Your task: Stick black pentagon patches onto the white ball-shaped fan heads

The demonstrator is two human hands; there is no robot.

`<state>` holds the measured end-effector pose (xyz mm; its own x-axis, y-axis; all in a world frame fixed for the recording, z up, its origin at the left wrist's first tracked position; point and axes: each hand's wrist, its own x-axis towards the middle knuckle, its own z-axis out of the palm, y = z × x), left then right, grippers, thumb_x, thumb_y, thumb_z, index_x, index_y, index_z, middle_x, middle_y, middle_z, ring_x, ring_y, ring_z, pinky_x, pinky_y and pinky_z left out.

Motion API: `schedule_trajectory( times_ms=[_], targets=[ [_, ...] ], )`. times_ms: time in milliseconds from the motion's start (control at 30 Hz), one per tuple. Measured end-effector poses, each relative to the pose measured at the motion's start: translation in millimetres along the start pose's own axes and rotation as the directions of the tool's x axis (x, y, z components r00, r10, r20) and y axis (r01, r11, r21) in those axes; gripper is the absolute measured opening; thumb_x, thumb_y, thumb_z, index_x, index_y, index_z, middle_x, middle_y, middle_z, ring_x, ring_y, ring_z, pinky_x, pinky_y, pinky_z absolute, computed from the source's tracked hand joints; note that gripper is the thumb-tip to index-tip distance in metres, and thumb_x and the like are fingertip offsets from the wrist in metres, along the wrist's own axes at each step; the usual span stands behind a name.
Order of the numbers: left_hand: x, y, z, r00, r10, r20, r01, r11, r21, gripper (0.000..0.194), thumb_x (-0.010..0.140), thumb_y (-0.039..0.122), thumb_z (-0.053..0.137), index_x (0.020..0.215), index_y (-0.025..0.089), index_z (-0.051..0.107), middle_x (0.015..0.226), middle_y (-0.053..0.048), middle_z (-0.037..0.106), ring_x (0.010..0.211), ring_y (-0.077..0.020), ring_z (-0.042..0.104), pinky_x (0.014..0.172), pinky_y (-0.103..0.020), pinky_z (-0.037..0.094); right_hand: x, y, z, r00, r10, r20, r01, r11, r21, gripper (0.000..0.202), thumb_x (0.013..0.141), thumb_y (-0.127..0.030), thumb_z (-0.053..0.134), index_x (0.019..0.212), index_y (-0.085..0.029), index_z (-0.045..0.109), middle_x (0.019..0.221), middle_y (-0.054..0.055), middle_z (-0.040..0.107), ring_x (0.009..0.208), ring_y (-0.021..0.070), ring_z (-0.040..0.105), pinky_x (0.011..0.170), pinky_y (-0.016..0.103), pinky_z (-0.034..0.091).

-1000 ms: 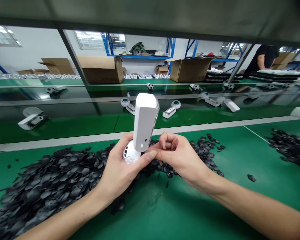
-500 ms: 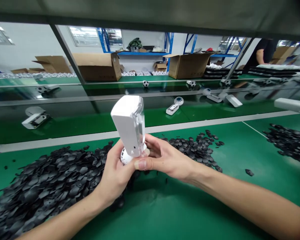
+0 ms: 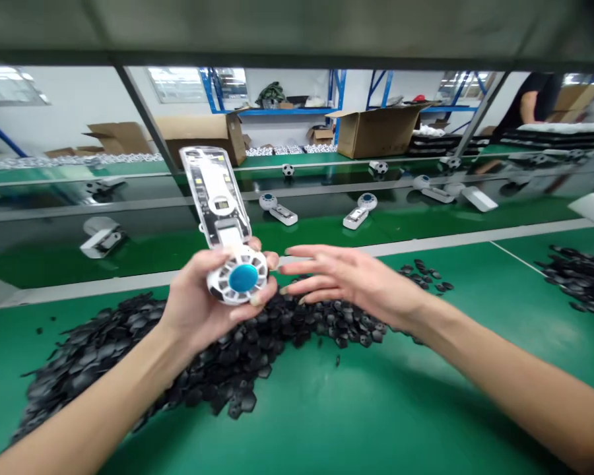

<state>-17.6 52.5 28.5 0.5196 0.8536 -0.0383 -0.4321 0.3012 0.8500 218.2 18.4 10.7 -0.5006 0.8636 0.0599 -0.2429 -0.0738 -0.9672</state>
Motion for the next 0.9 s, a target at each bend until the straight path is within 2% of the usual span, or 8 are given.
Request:
schedule_trajectory(
  times_ms=[67, 167, 233, 333, 433, 533, 700, 900],
  targets=[
    [5, 16, -16.0, 0.998, 0.003, -0.062, -0.004, 1.000, -0.013, 0.039, 0.062, 0.036, 0.091, 0.089, 0.018, 0.069, 0.079, -0.003, 0.066, 0.048, -0.0095, 0.054, 0.031, -0.012, 0.034, -1, -12, -19, 0.993, -0.085, -0.079, 0.081, 0.995, -0.050, 0.039, 0.101, -0.052, 0.074, 0.126, -0.022, 0.075, 0.133, 0.009, 0.074, 0.113, 0.0208, 0.075, 0.099, 0.031, 0.061],
    [15, 38, -46.7, 0.985, 0.026, -0.169, -0.017, 0.998, 0.057, 0.030, 0.072, 0.038, 0.078, 0.087, 0.017, 0.064, 0.074, -0.003, 0.062, 0.043, -0.0069, 0.046, 0.029, -0.013, 0.030, 13, -17, -47, 0.954, -0.182, -0.239, 0.089, 0.932, -0.351, 0.042, 0.097, -0.060, 0.072, 0.108, -0.020, 0.076, 0.112, 0.010, 0.079, 0.096, 0.0191, 0.077, 0.086, 0.029, 0.063],
    [27, 51, -71.0, 0.970, 0.030, -0.240, 0.001, 0.992, 0.127, 0.027, 0.080, 0.040, 0.071, 0.088, 0.014, 0.064, 0.073, -0.006, 0.063, 0.042, -0.0084, 0.047, 0.029, -0.015, 0.031, 35, -14, -59, 0.954, -0.190, -0.231, 0.036, 0.839, -0.542, 0.048, 0.098, -0.063, 0.066, 0.105, -0.016, 0.074, 0.102, 0.012, 0.079, 0.086, 0.0202, 0.077, 0.080, 0.031, 0.063],
    [51, 64, -112.5, 0.930, 0.021, -0.367, 0.075, 0.966, 0.247, 0.027, 0.094, 0.037, 0.067, 0.094, 0.011, 0.065, 0.077, -0.009, 0.068, 0.047, -0.0117, 0.055, 0.033, -0.018, 0.036, 78, -7, -69, 0.966, -0.162, -0.201, -0.024, 0.719, -0.695, 0.036, 0.105, -0.047, 0.059, 0.102, -0.014, 0.074, 0.095, 0.011, 0.078, 0.082, 0.0199, 0.076, 0.082, 0.033, 0.062],
    [74, 66, -150.8, 0.889, -0.002, -0.457, 0.171, 0.929, 0.328, 0.023, 0.104, 0.035, 0.067, 0.104, 0.012, 0.066, 0.082, -0.002, 0.066, 0.055, -0.0093, 0.057, 0.044, -0.018, 0.046, 127, -2, -79, 0.953, -0.172, -0.250, -0.127, 0.521, -0.844, 0.018, 0.107, -0.027, 0.062, 0.107, -0.015, 0.075, 0.106, 0.009, 0.077, 0.099, 0.0208, 0.074, 0.102, 0.039, 0.057],
    [80, 64, -170.6, 0.903, -0.015, -0.430, 0.192, 0.909, 0.371, 0.027, 0.105, 0.039, 0.066, 0.105, 0.013, 0.066, 0.084, 0.000, 0.065, 0.060, -0.0095, 0.059, 0.050, -0.020, 0.050, 175, 7, -91, 0.921, -0.158, -0.355, -0.294, 0.312, -0.904, 0.026, 0.105, -0.031, 0.070, 0.125, -0.015, 0.070, 0.130, 0.011, 0.069, 0.121, 0.0266, 0.066, 0.110, 0.050, 0.052],
    [46, 74, -151.3, 0.982, 0.029, -0.189, 0.061, 0.888, 0.456, 0.041, 0.069, 0.032, 0.086, 0.100, 0.018, 0.063, 0.098, -0.004, 0.073, 0.083, -0.0217, 0.074, 0.060, -0.025, 0.058, 232, 27, -105, 0.851, -0.068, -0.521, -0.512, 0.111, -0.852, 0.041, 0.105, -0.040, 0.070, 0.136, -0.015, 0.064, 0.138, 0.013, 0.062, 0.123, 0.0291, 0.064, 0.106, 0.052, 0.056],
    [6, 92, -101.9, 0.999, 0.037, 0.003, -0.033, 0.836, 0.548, 0.038, 0.066, 0.033, 0.083, 0.088, 0.019, 0.055, 0.099, -0.003, 0.070, 0.090, -0.0267, 0.075, 0.061, -0.027, 0.057, 242, 31, -109, 0.849, -0.069, -0.524, -0.522, 0.046, -0.852, 0.038, 0.105, -0.035, 0.071, 0.137, -0.015, 0.064, 0.139, 0.013, 0.062, 0.124, 0.0291, 0.064, 0.106, 0.052, 0.057]
  ],
)
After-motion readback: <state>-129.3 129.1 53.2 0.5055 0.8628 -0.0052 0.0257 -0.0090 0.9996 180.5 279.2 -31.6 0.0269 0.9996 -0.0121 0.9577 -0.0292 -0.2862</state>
